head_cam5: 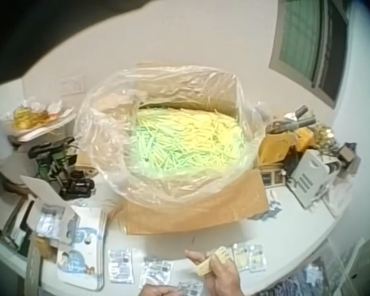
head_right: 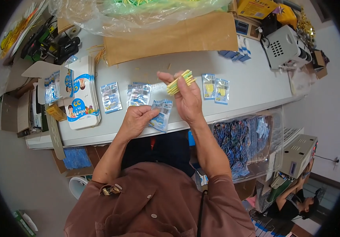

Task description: Packaging small green plastic tubes into individual plastic bags along with instruction cards.

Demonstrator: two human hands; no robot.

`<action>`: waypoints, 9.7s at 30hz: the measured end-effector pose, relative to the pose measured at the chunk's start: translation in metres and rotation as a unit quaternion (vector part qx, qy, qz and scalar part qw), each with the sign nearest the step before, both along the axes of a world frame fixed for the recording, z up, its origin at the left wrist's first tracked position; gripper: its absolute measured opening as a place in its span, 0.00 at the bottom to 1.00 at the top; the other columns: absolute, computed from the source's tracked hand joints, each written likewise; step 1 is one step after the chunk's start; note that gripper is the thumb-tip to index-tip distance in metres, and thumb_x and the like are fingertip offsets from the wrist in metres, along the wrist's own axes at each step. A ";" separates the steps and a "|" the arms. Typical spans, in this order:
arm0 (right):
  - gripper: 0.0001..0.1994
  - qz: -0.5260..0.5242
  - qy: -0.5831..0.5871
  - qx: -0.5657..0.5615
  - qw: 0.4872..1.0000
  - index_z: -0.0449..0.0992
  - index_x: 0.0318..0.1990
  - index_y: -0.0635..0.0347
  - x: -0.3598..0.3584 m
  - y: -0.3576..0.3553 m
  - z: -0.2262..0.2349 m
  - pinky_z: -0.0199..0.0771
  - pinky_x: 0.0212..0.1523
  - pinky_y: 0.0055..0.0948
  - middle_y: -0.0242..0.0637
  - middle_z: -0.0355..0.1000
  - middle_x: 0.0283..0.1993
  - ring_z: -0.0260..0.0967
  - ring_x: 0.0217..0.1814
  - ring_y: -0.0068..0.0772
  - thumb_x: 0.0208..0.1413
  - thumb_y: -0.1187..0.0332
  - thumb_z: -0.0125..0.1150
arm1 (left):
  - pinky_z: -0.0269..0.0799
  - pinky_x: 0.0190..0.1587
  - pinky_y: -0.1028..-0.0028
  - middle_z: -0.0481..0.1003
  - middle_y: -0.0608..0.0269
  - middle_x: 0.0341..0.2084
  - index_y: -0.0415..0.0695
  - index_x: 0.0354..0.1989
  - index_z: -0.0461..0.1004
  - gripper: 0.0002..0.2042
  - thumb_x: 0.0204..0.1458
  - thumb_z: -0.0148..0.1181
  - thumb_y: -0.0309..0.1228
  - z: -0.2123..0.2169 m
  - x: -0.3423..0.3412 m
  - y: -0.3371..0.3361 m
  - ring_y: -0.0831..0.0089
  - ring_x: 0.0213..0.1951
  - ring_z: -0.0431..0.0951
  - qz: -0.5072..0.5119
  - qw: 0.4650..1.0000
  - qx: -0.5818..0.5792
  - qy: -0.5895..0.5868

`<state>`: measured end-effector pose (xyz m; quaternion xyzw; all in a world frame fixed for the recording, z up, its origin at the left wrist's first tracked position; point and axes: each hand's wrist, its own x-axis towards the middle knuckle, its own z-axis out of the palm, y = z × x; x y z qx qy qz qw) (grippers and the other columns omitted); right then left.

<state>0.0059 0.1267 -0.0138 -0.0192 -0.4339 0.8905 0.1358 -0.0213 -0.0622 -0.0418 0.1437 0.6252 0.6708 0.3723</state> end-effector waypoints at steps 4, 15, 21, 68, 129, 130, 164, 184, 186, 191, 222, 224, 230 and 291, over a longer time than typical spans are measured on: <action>0.09 0.012 -0.012 0.010 1.000 0.67 0.48 0.57 0.006 -0.008 0.004 0.54 0.71 0.48 0.57 0.73 0.54 0.66 0.65 0.49 0.70 0.64 0.45 | 0.73 0.35 0.81 0.81 0.64 0.28 0.33 0.39 0.81 0.11 0.60 0.61 0.30 -0.002 0.002 -0.001 0.84 0.31 0.76 -0.018 1.000 -0.003 0.005; 0.10 0.079 -0.114 0.084 0.987 0.69 0.48 0.63 0.016 -0.008 -0.004 0.67 0.63 0.39 0.56 0.74 0.54 0.70 0.61 0.42 0.68 0.66 0.47 | 0.74 0.37 0.81 0.81 0.63 0.31 0.34 0.42 0.81 0.10 0.59 0.61 0.28 0.003 0.001 0.003 0.82 0.33 0.77 0.025 0.999 0.035 -0.023; 0.16 0.124 -0.152 0.064 0.978 0.70 0.50 0.68 0.014 -0.011 -0.018 0.71 0.58 0.36 0.55 0.74 0.53 0.73 0.54 0.36 0.70 0.62 0.45 | 0.75 0.41 0.80 0.81 0.60 0.36 0.33 0.50 0.77 0.13 0.58 0.62 0.25 -0.008 0.010 0.014 0.80 0.36 0.79 0.121 0.984 0.104 -0.080; 0.04 -0.153 -0.068 0.327 0.930 0.75 0.41 0.64 0.031 0.000 -0.032 0.69 0.40 0.19 0.31 0.73 0.36 0.68 0.37 0.18 0.60 0.76 0.61 | 0.74 0.46 0.76 0.79 0.58 0.43 0.33 0.52 0.73 0.15 0.57 0.62 0.24 -0.008 0.016 0.023 0.75 0.43 0.78 0.255 0.945 0.202 0.007; 0.15 -0.337 0.115 0.796 0.490 0.71 0.45 0.66 -0.306 0.161 0.196 0.71 0.47 0.37 0.51 0.74 0.37 0.72 0.42 0.47 0.68 0.63 0.43 | 0.74 0.39 0.80 0.81 0.58 0.35 0.32 0.43 0.72 0.07 0.62 0.55 0.24 0.005 -0.037 -0.029 0.82 0.35 0.78 0.344 0.934 0.070 0.071; 0.15 -0.268 0.061 0.646 0.712 0.72 0.46 0.65 -0.292 0.143 0.202 0.71 0.47 0.38 0.53 0.73 0.41 0.72 0.43 0.53 0.67 0.62 0.43 | 0.74 0.40 0.80 0.80 0.58 0.36 0.32 0.44 0.72 0.08 0.63 0.54 0.25 0.008 -0.037 -0.029 0.82 0.36 0.77 0.355 0.929 0.097 0.035; 0.10 -0.166 -0.088 0.326 0.926 0.64 0.47 0.62 -0.002 0.023 -0.071 0.71 0.56 0.35 0.39 0.72 0.41 0.71 0.46 0.31 0.71 0.64 0.44 | 0.72 0.48 0.76 0.76 0.62 0.43 0.36 0.51 0.70 0.12 0.66 0.49 0.31 -0.004 -0.004 0.040 0.79 0.43 0.75 0.416 0.877 0.221 -0.098; 0.07 -0.187 -0.109 -0.060 0.974 0.65 0.49 0.59 -0.001 0.039 -0.067 0.69 0.63 0.45 0.38 0.72 0.41 0.74 0.50 0.41 0.69 0.69 0.48 | 0.76 0.38 0.79 0.81 0.60 0.35 0.33 0.43 0.79 0.10 0.59 0.62 0.28 -0.007 -0.005 0.033 0.80 0.34 0.79 0.200 0.955 0.138 -0.169; 0.06 -0.175 -0.086 -0.077 0.978 0.65 0.49 0.58 -0.004 0.037 -0.050 0.67 0.64 0.47 0.38 0.71 0.41 0.73 0.51 0.42 0.68 0.69 0.48 | 0.75 0.37 0.80 0.82 0.60 0.34 0.32 0.44 0.79 0.11 0.59 0.62 0.29 -0.009 -0.005 0.033 0.81 0.33 0.79 0.155 0.977 0.106 -0.101; 0.05 -0.123 -0.007 -0.112 0.986 0.66 0.48 0.57 -0.006 0.031 -0.017 0.65 0.66 0.48 0.37 0.71 0.42 0.73 0.52 0.42 0.68 0.69 0.48 | 0.74 0.36 0.81 0.82 0.62 0.33 0.33 0.45 0.79 0.12 0.61 0.59 0.30 -0.006 -0.003 0.025 0.83 0.32 0.77 0.095 0.994 0.046 0.008; 0.07 -0.125 0.064 -0.021 0.990 0.64 0.51 0.56 -0.010 -0.006 -0.006 0.68 0.63 0.44 0.39 0.72 0.42 0.73 0.54 0.45 0.70 0.68 0.45 | 0.70 0.30 0.83 0.80 0.68 0.29 0.34 0.42 0.81 0.11 0.59 0.62 0.30 -0.022 0.013 0.026 0.87 0.29 0.74 0.121 0.983 0.099 -0.098; 0.07 -0.119 0.064 -0.018 0.991 0.63 0.51 0.56 -0.007 -0.008 -0.007 0.68 0.63 0.44 0.39 0.72 0.42 0.73 0.54 0.45 0.70 0.68 0.45 | 0.70 0.30 0.83 0.80 0.68 0.29 0.34 0.42 0.81 0.11 0.59 0.62 0.30 -0.019 0.013 0.027 0.86 0.29 0.74 0.120 0.982 0.103 -0.102; 0.07 -0.123 0.059 -0.025 0.990 0.63 0.51 0.56 -0.002 -0.010 -0.006 0.68 0.63 0.45 0.39 0.72 0.42 0.73 0.55 0.47 0.70 0.68 0.45 | 0.71 0.31 0.83 0.80 0.67 0.29 0.34 0.42 0.81 0.11 0.59 0.62 0.30 -0.020 0.013 0.029 0.86 0.29 0.75 0.111 0.981 0.107 -0.115; 0.28 0.098 -0.026 0.402 0.910 0.65 0.63 0.71 0.019 0.011 -0.015 0.59 0.65 0.33 0.54 0.68 0.60 0.63 0.66 0.41 0.68 0.53 0.43 | 0.75 0.40 0.81 0.80 0.63 0.37 0.33 0.49 0.76 0.13 0.62 0.59 0.30 -0.029 0.013 0.034 0.81 0.36 0.78 0.152 0.983 0.097 -0.046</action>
